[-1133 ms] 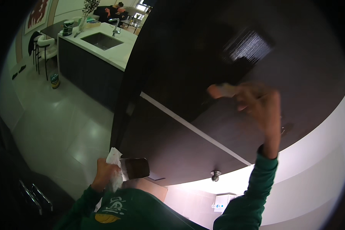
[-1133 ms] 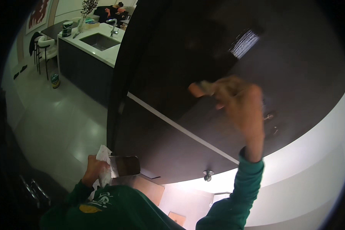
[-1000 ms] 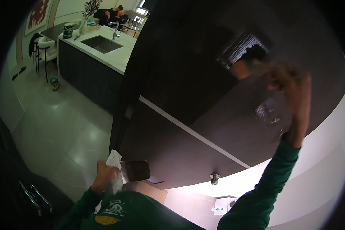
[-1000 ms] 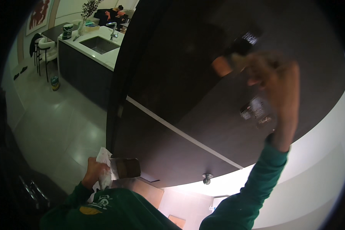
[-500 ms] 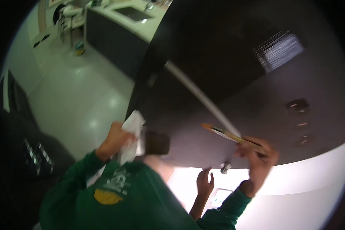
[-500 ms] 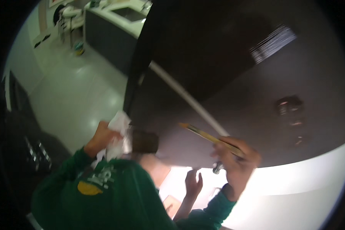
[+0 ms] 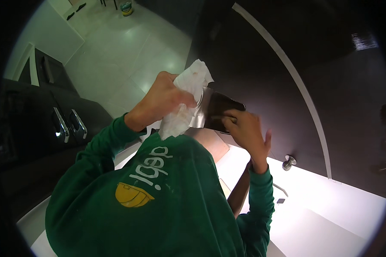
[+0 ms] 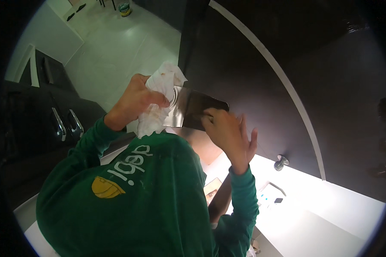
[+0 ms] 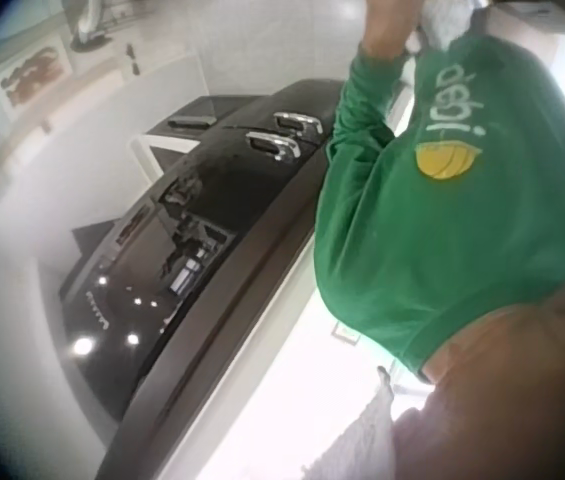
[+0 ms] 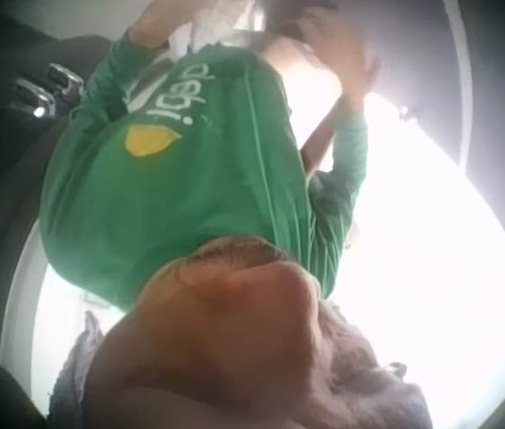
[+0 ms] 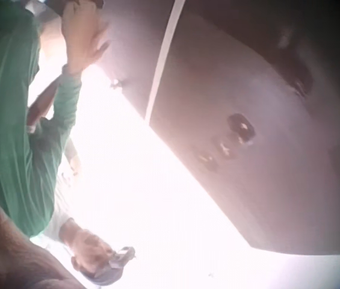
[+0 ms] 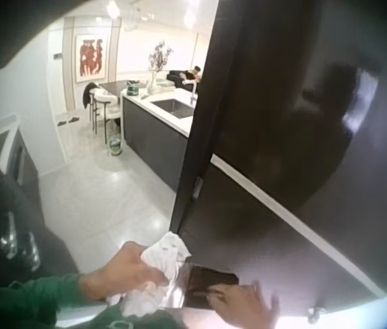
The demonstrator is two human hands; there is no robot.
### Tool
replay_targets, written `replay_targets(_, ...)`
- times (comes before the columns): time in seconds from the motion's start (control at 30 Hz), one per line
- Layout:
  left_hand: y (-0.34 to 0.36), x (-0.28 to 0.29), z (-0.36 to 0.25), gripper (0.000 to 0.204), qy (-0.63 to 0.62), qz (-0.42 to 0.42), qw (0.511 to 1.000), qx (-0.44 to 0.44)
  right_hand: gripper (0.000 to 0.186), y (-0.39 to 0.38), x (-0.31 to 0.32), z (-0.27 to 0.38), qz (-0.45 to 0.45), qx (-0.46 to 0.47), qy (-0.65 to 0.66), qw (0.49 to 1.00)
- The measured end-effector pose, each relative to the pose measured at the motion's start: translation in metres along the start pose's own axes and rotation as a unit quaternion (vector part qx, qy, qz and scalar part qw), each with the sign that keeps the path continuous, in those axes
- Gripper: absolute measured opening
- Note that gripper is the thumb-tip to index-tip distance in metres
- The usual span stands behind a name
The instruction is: The person opens a paint can and uses a brush to apply dark paint to a door. They repeatedly dip the brush into a small metal container and wipe it with a cloth before applying the paint in smooth strokes. The person also wipes the door handle and edges with the cloth.
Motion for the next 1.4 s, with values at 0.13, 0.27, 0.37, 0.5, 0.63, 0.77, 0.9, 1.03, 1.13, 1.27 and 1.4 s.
replay_targets(0.13,-0.002,-0.01,0.002,0.019,0.011,0.004,1.0,0.003,0.018,0.019,-0.043,-0.035,0.032,0.052,-0.018,0.998)
replay_targets(0.27,0.0,-0.009,0.009,0.021,0.063,-0.021,0.997,0.029,0.015,0.033,-0.066,-0.042,0.041,0.042,-0.068,0.996)
replay_targets(0.37,-0.005,-0.01,0.008,0.023,0.031,-0.01,0.999,0.039,0.015,0.042,-0.095,-0.062,0.14,0.025,-0.068,0.987)
replay_targets(0.5,-0.011,-0.016,0.002,0.021,-0.007,0.002,1.0,0.022,0.015,0.047,-0.106,-0.076,0.081,0.068,-0.048,0.993)
replay_targets(0.63,-0.012,-0.016,0.001,0.02,-0.029,0.004,0.999,0.017,0.015,0.046,-0.097,-0.062,0.087,0.078,-0.052,0.992)
replay_targets(0.77,-0.01,-0.01,-0.001,0.02,-0.051,0.005,0.999,-0.004,0.015,0.032,-0.046,-0.024,0.068,0.07,-0.069,0.993)
replay_targets(0.9,-0.007,-0.006,-0.001,0.02,-0.053,-0.011,0.998,-0.012,0.019,0.009,0.002,0.004,-0.022,0.096,-0.007,0.995)
replay_targets(1.03,-0.004,0.008,0.004,0.019,-0.08,-0.033,0.996,-0.01,0.02,-0.005,0.035,0.031,-0.066,0.08,0.041,0.994)
replay_targets(1.13,-0.003,0.018,0.0,0.019,-0.088,-0.042,0.995,-0.007,0.019,-0.015,0.04,0.042,-0.103,0.056,0.077,0.99)
replay_targets(1.27,-0.003,0.029,-0.008,0.02,-0.08,-0.056,0.995,-0.009,0.019,-0.025,0.032,0.04,-0.114,0.013,0.094,0.989)
replay_targets(1.4,0.003,0.037,-0.007,0.024,-0.121,-0.054,0.991,-0.024,0.023,-0.026,0.026,0.039,-0.083,-0.034,0.101,0.991)
Point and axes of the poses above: each hand's wrist, its own y-axis towards the middle knuckle, its own x-axis out of the back of the hand, z = x × y, the point moved 3 cm from there along y, towards the middle knuckle, and after that the axes turned 11 degrees about x, right-handed, at the moved point
